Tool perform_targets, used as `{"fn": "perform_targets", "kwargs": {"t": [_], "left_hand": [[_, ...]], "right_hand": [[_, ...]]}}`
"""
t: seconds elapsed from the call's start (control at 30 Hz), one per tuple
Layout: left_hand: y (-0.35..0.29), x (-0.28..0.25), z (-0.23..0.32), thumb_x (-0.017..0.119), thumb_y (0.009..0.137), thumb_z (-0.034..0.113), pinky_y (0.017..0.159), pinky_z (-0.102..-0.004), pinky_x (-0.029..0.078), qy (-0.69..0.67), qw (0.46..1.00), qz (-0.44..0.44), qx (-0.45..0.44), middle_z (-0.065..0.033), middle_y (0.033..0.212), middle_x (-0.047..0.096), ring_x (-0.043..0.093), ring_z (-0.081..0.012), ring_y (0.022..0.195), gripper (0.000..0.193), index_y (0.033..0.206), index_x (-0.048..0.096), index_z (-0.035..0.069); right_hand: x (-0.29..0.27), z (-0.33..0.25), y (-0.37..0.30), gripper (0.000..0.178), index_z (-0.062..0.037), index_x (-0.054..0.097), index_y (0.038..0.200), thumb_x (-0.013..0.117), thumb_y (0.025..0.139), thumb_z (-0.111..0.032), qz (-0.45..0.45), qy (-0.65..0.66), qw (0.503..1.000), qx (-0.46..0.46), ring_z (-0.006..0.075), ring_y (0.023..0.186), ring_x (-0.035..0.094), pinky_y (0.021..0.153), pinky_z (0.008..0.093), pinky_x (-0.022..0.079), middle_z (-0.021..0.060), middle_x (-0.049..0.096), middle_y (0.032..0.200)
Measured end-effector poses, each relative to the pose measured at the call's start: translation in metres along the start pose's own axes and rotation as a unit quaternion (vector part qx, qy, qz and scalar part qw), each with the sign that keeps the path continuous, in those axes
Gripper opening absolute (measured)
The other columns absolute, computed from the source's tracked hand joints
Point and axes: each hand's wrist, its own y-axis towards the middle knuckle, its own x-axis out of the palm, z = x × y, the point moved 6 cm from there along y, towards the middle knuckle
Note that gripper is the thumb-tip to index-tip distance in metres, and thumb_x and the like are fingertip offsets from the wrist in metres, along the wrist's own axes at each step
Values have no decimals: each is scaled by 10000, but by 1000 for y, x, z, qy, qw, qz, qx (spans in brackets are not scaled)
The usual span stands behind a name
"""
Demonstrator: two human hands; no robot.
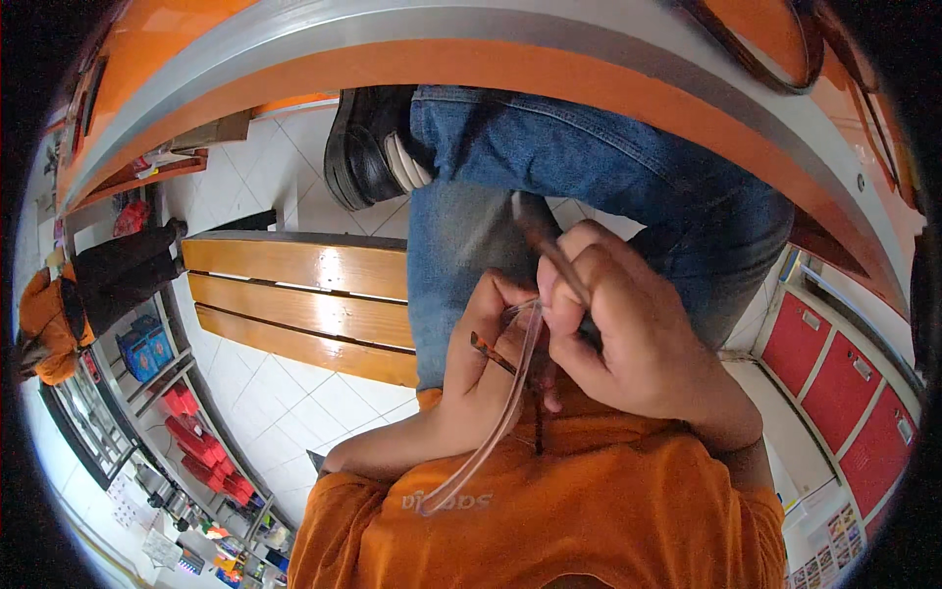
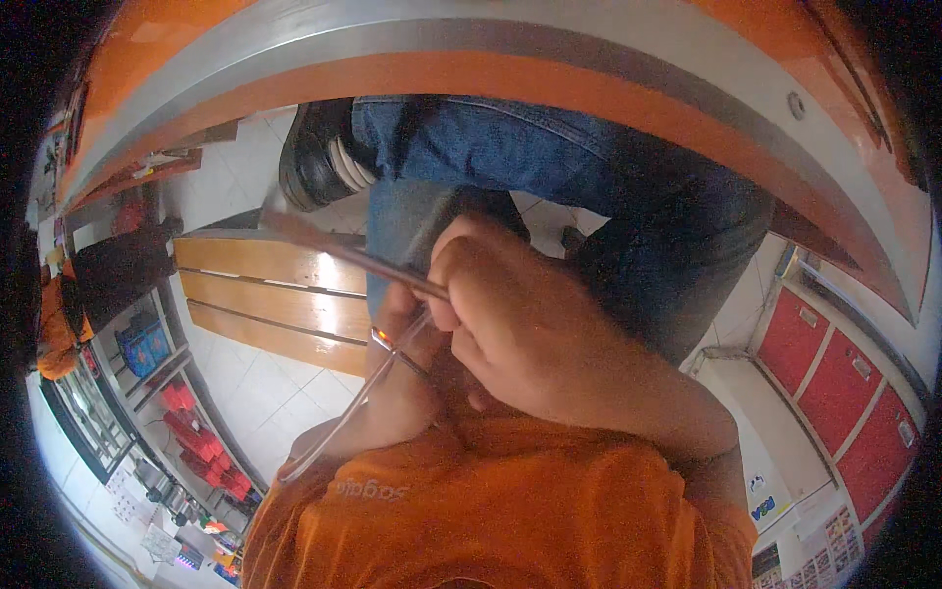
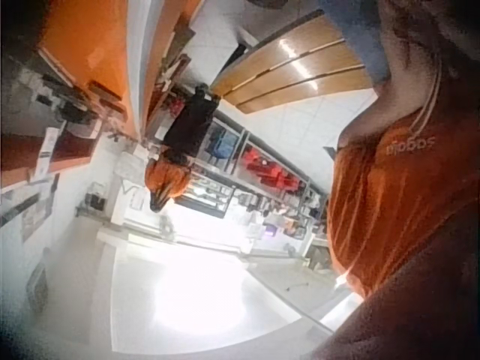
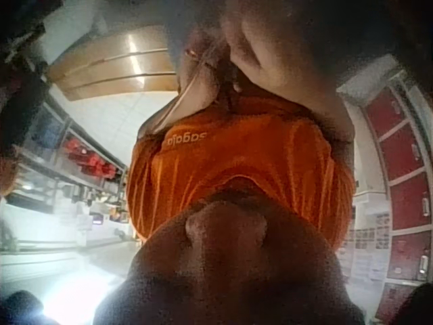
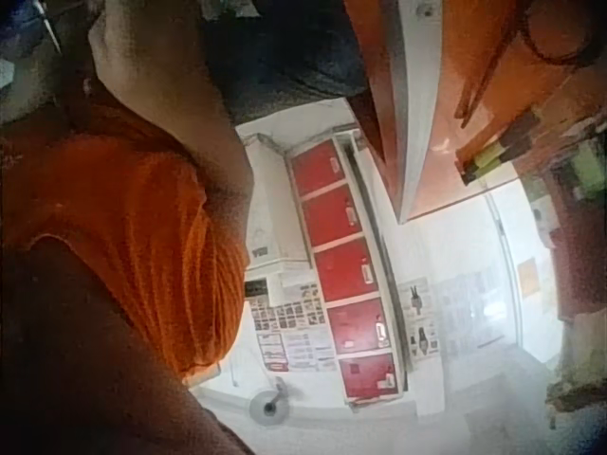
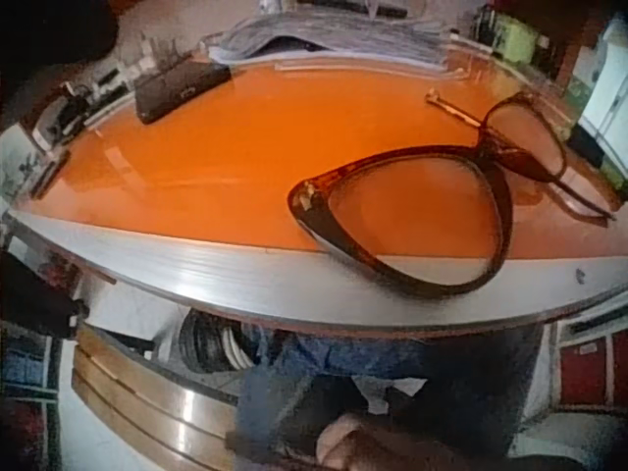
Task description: The person repairs a pair of eyeglasses by using a small screwdriver to tighten or adjust the hinges and frames while holding them by hand.
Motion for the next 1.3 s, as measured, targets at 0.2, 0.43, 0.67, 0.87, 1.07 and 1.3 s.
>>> {"fn": "perform_targets", "kwargs": {"t": [0.2,0.43,0.67,0.87,1.07,1.3], "left_hand": [[2,1,2,442,1019,225,408,-256,488,-38,995,-89,14,-91,846,544,550,-143,523,199,1107,434,47],[6,3,7,524,971,216,402,-274,471,-5,995,-90,-46,-85,787,559,562,-179,551,206,1084,474,50],[23,0,10,551,969,297,379,-282,474,-15,994,-83,-62,-106,748,583,565,-199,504,271,1045,490,45],[29,24,50,560,966,242,341,-337,513,-12,983,-177,44,-161,753,589,545,-219,437,251,1097,473,45],[35,51,66,546,936,128,309,-322,478,-37,970,-225,85,-175,722,581,554,-235,415,150,1043,480,47],[16,65,83,497,951,72,286,-277,406,-88,942,-279,164,-177,719,570,476,-193,348,162,1083,404,63]], "right_hand": [[7,3,-2,248,-46,423,888,590,763,88,-49,82,995,-27,326,797,520,720,387,451,144,483,914],[-2,1,1,237,-33,414,880,569,745,85,-68,93,991,-69,321,817,497,750,386,432,135,453,900],[-30,-17,-10,234,-21,426,916,579,775,85,-9,13,996,-84,306,850,504,756,400,432,136,460,933],[-178,-84,-68,175,-18,500,990,545,829,-70,268,-373,830,316,390,924,550,789,482,445,185,508,979],[-304,-64,-78,246,-37,534,1139,510,897,-71,298,-552,760,170,360,959,584,857,426,459,187,579,988],[-306,-57,-93,252,10,605,1164,539,965,-130,343,-463,810,107,210,968,599,865,320,463,93,634,1043]]}}
